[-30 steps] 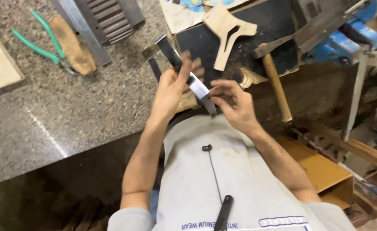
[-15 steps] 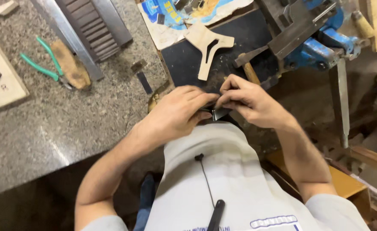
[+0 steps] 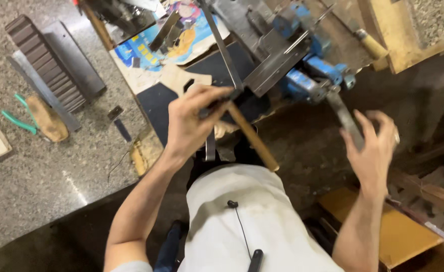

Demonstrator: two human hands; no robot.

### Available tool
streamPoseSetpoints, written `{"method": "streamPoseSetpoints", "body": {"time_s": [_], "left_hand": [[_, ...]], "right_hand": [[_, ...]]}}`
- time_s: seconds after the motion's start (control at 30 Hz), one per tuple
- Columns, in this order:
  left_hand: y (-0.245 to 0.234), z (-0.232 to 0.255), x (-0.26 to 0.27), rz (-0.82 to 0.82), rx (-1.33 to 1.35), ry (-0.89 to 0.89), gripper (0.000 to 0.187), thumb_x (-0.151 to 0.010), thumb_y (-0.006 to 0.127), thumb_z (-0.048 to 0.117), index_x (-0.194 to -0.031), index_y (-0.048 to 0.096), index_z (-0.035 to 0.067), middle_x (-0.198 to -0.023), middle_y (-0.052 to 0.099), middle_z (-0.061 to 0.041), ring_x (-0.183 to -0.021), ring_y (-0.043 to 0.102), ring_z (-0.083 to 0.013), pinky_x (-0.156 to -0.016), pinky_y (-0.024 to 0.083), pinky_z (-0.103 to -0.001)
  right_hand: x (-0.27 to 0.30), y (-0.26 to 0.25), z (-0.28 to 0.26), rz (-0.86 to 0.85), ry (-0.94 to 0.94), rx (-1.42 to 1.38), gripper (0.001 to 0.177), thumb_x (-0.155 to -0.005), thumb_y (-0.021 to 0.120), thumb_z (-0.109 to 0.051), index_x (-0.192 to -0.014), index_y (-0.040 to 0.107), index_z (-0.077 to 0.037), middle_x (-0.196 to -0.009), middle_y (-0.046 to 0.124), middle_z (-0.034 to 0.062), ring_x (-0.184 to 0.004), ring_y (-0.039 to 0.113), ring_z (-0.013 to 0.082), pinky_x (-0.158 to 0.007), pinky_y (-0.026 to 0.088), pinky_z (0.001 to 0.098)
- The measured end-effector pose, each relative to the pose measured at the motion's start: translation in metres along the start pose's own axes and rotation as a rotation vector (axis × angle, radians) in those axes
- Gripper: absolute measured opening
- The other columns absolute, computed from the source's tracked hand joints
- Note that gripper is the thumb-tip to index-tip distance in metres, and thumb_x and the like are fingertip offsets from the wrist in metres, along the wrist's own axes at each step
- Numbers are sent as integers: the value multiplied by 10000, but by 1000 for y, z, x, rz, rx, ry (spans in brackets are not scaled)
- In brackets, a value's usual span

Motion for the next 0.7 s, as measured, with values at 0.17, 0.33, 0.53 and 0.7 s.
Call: {"method": "streamPoseSetpoints", "body": {"time_s": [0.17,0.33,0.53,0.7], "left_hand": [[41,-30,-66,158,-121,55,252,-918,786,13,-1163,751,64,-986,707,-66,-825,706,-130,-722,556,-256],[65,-77,-126,256,-330,105,209,-923,800,58,-1127,763,83,-957,697,-59,-812,684,-207,-719,537,-314],[85,-120,-159,243,-541,213,225,-925,777,67,-1138,749,132,-970,667,-35,-909,652,-253,-758,516,-375],[88,-133,-170,219,-604,253,235,-916,774,56,-1134,742,138,-966,645,-23,-906,632,-245,-748,514,-383]], "right_hand": [[143,85,204,-289,465,106,633,-856,783,-551,-1231,673,-53,-1069,666,215,-949,636,360,-862,496,455],[201,87,278,-495,746,110,573,-857,769,-623,-1027,796,-77,-626,664,150,-598,654,315,-595,503,412],[206,15,305,-386,745,232,496,-850,785,-571,-1037,799,-111,-639,658,132,-600,649,301,-621,509,415],[202,23,325,-414,731,267,456,-847,807,-525,-1049,800,-117,-649,671,128,-614,657,293,-641,513,410]]}}
Point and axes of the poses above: each hand's wrist, its own x-axis away from the middle knuckle, its own y-axis out of the palm, z = x × y, the point moved 7 cm from there along -x, towards the middle knuckle
